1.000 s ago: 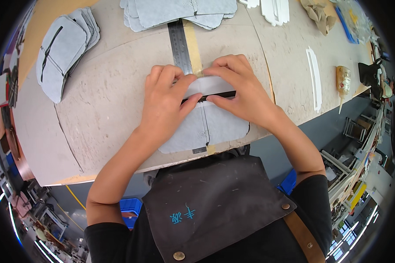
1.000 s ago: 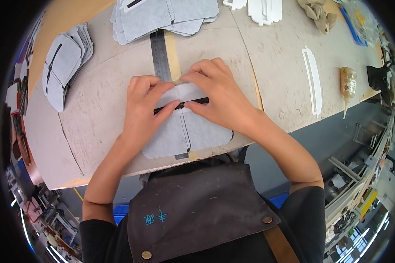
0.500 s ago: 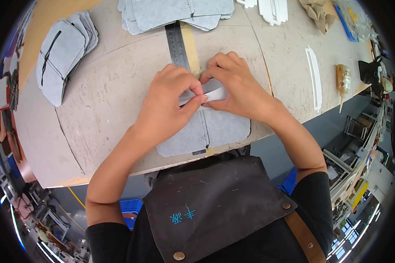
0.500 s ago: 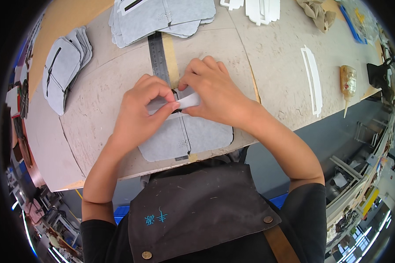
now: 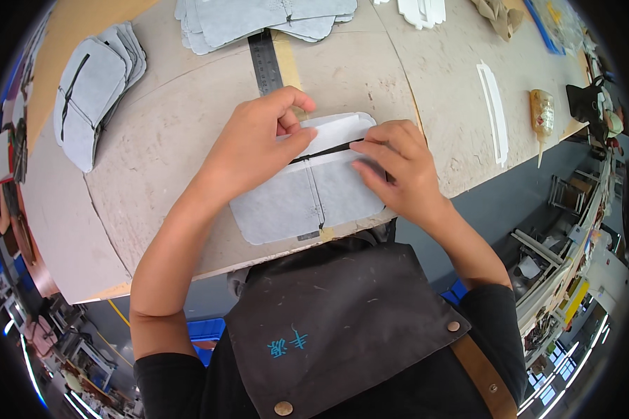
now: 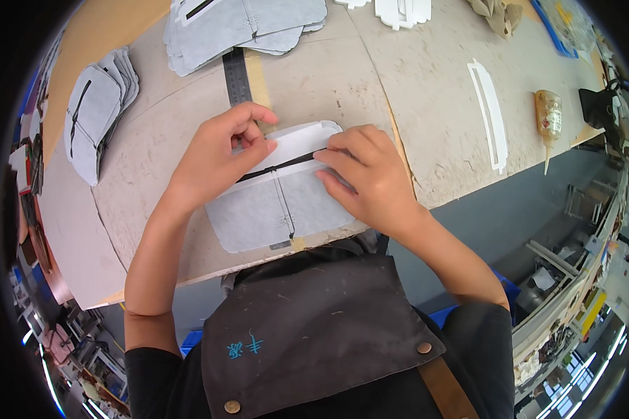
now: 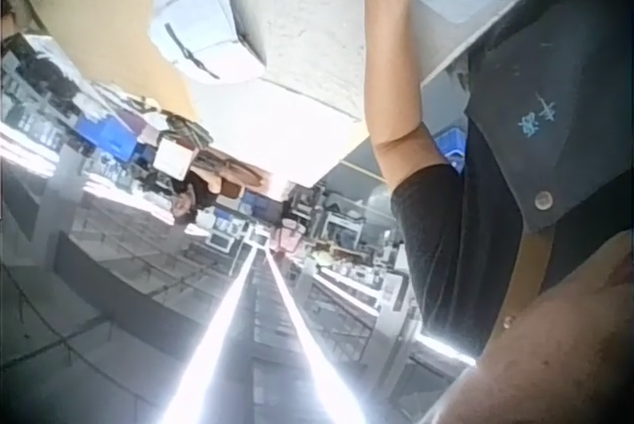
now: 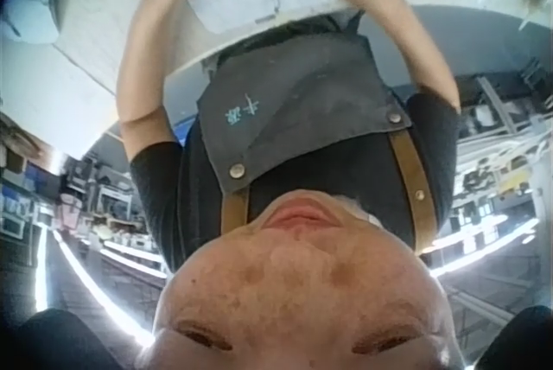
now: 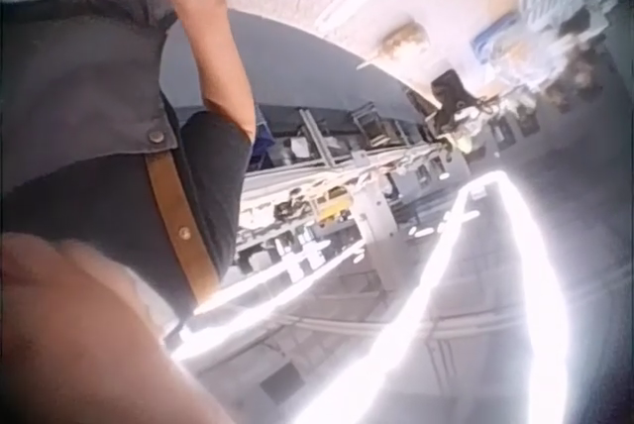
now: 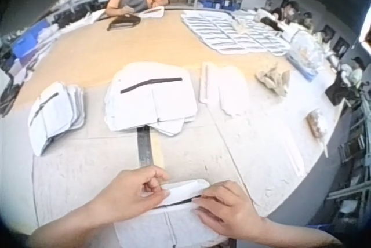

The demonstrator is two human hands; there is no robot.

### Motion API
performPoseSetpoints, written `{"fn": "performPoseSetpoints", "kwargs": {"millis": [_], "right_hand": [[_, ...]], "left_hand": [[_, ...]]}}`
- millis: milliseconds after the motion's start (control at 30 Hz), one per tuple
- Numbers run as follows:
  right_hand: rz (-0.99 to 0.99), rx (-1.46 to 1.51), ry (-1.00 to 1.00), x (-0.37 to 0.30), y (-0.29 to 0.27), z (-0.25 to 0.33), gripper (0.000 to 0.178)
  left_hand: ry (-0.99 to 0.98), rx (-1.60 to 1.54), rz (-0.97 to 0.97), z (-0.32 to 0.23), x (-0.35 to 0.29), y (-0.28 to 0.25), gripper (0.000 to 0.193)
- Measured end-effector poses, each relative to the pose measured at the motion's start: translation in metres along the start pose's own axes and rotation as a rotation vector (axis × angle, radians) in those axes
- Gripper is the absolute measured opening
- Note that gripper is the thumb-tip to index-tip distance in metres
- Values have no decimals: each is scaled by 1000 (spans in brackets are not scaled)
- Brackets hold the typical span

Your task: The worker is applying adhesive to small white fabric strips and attaching them to grey fabric panels, likely as part of a bag or garment assembly process.

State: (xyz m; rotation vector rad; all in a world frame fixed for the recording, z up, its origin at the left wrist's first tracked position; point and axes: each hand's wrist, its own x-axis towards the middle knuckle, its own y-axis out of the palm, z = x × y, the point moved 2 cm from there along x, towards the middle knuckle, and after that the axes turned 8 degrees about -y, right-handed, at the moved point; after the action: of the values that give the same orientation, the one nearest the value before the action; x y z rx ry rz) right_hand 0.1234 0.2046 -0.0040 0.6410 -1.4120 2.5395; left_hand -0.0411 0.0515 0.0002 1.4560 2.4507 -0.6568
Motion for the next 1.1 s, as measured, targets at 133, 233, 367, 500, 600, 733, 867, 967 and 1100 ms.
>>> {"fn": "performPoseSetpoints", "kwargs": {"millis": [133,233,367,500,600,733,867,967,1100], "right_hand": [[3,-66,-28,-3,8,4,32],[16,-65,-21,-5,10,6,31],[14,-84,-26,-6,11,6,31],[23,-89,-27,-8,12,6,32],[22,-93,-25,-8,12,6,33],[25,-107,-22,-9,13,7,32],[32,-107,-15,-10,14,7,32],[48,-107,1,-9,14,7,34],[98,-155,2,-6,13,10,37]], "left_hand": [[182,372,-135,-8,6,11,15],[331,463,-263,-6,13,18,18],[235,424,-261,-7,21,16,23],[254,467,-295,-4,23,20,21],[270,476,-316,-1,24,22,21],[280,489,-329,-1,23,23,19],[295,505,-337,0,23,23,18],[293,510,-342,1,24,23,18],[305,514,-353,1,22,24,18]]}}
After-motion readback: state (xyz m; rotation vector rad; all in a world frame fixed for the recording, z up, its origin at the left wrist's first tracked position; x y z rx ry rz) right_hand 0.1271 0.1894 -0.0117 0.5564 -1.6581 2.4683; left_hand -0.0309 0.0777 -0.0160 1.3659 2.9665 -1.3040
